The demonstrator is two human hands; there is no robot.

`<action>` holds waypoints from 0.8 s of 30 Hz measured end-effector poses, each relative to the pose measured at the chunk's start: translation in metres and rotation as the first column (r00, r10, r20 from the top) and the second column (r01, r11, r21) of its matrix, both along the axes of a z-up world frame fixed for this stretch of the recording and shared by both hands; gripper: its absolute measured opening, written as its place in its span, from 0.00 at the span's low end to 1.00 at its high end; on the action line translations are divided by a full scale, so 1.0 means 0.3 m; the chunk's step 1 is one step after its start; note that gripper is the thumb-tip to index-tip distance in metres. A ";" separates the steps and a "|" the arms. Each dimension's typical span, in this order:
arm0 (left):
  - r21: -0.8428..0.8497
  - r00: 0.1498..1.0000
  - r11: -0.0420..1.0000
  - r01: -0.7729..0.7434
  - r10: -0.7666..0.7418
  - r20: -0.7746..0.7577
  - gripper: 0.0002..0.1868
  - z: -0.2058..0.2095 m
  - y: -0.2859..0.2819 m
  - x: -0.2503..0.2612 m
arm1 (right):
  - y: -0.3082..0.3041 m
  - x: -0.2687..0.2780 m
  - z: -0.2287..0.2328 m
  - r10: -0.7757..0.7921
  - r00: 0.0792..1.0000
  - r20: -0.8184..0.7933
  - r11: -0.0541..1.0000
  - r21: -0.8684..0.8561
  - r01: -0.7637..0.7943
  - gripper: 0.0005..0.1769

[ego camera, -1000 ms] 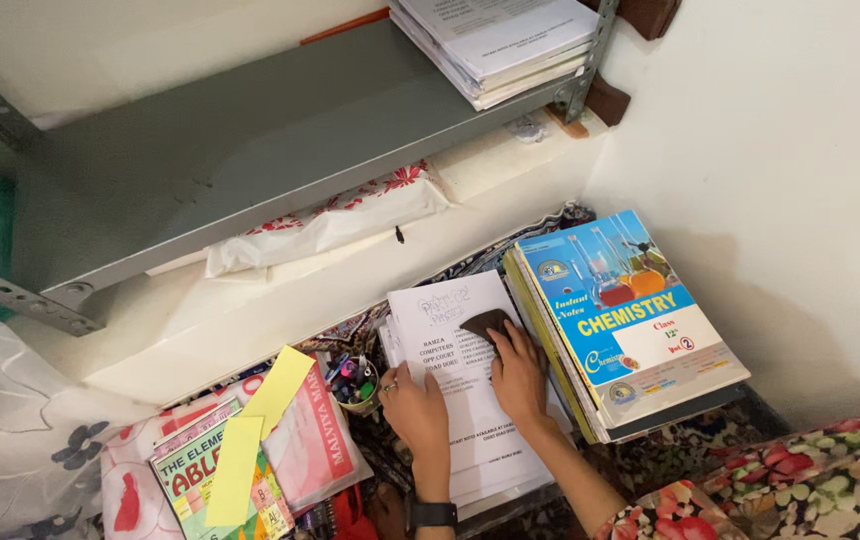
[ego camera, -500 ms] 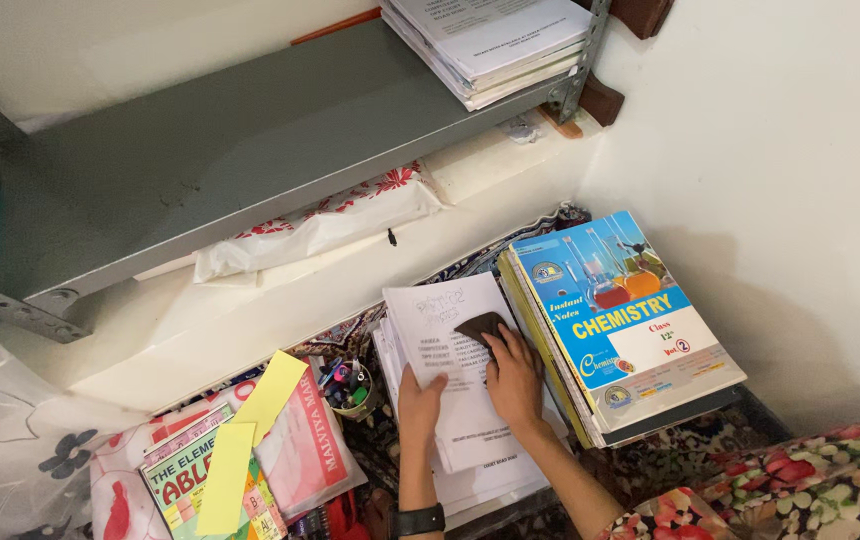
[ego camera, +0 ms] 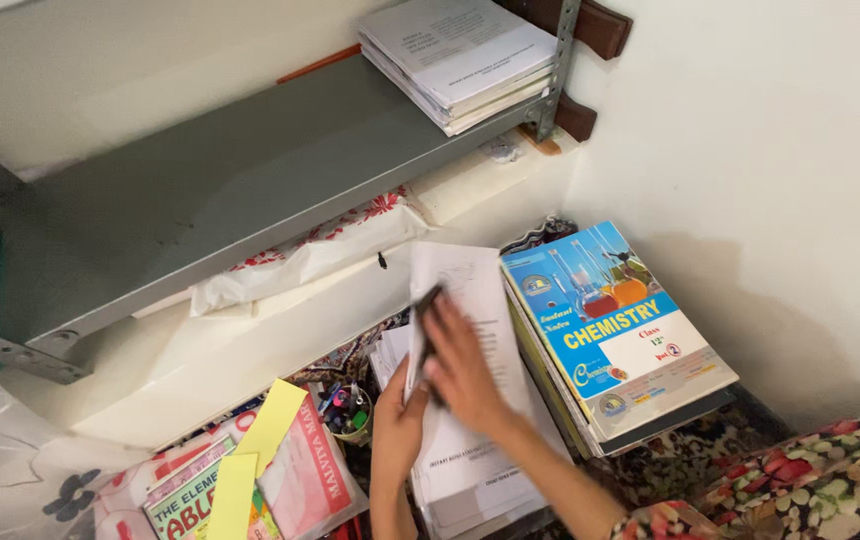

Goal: The person wipes the surfaces of multiple loose papers and booklets with a dark cloth, then places them on a metal shelf. The person handles each item one at a time, wiping both sides before stacking them.

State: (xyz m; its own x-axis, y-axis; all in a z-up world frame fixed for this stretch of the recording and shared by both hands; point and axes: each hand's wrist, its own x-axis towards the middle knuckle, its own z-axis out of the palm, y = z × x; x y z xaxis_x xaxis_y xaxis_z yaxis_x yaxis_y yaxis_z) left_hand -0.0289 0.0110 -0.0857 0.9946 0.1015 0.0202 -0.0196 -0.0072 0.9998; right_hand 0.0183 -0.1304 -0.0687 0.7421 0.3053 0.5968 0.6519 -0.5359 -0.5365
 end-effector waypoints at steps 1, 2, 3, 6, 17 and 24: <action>-0.063 0.999 0.997 0.038 -0.039 -0.018 0.27 0.024 0.011 -0.010 | -0.012 0.049 0.055 -0.084 0.996 -0.009 0.996 0.042 0.084 0.35; -0.125 0.996 0.989 0.075 -0.080 -0.033 0.27 0.050 0.026 -0.027 | -0.024 0.091 0.105 -0.167 0.986 -0.023 0.982 0.084 0.168 0.34; -0.192 0.991 0.975 0.114 -0.124 -0.041 0.27 0.075 0.027 -0.030 | -0.033 0.119 0.147 -0.158 0.987 -0.016 0.974 0.160 0.158 0.33; -0.319 0.993 0.941 0.111 -0.122 -0.013 0.26 0.149 0.001 -0.004 | -0.045 0.141 0.244 -0.081 0.994 0.069 0.974 0.217 0.064 0.32; -0.216 0.924 0.903 0.371 -0.335 0.185 0.27 0.417 -0.025 0.217 | -0.147 0.275 0.595 -0.301 0.921 0.249 0.944 0.218 0.249 0.30; -0.430 0.954 0.881 0.198 -0.072 0.292 0.24 0.422 -0.043 0.238 | -0.144 0.111 0.550 -0.135 0.971 0.200 0.989 0.081 0.121 0.30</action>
State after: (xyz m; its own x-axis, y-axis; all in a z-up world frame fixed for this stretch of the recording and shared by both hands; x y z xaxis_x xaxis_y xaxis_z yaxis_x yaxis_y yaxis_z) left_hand 0.0425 -0.0019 0.0410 0.9640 0.0277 0.2644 -0.2469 0.4625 0.8515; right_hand 0.0515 -0.1736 0.0963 0.6326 0.1700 0.7556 0.6800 -0.5889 -0.4368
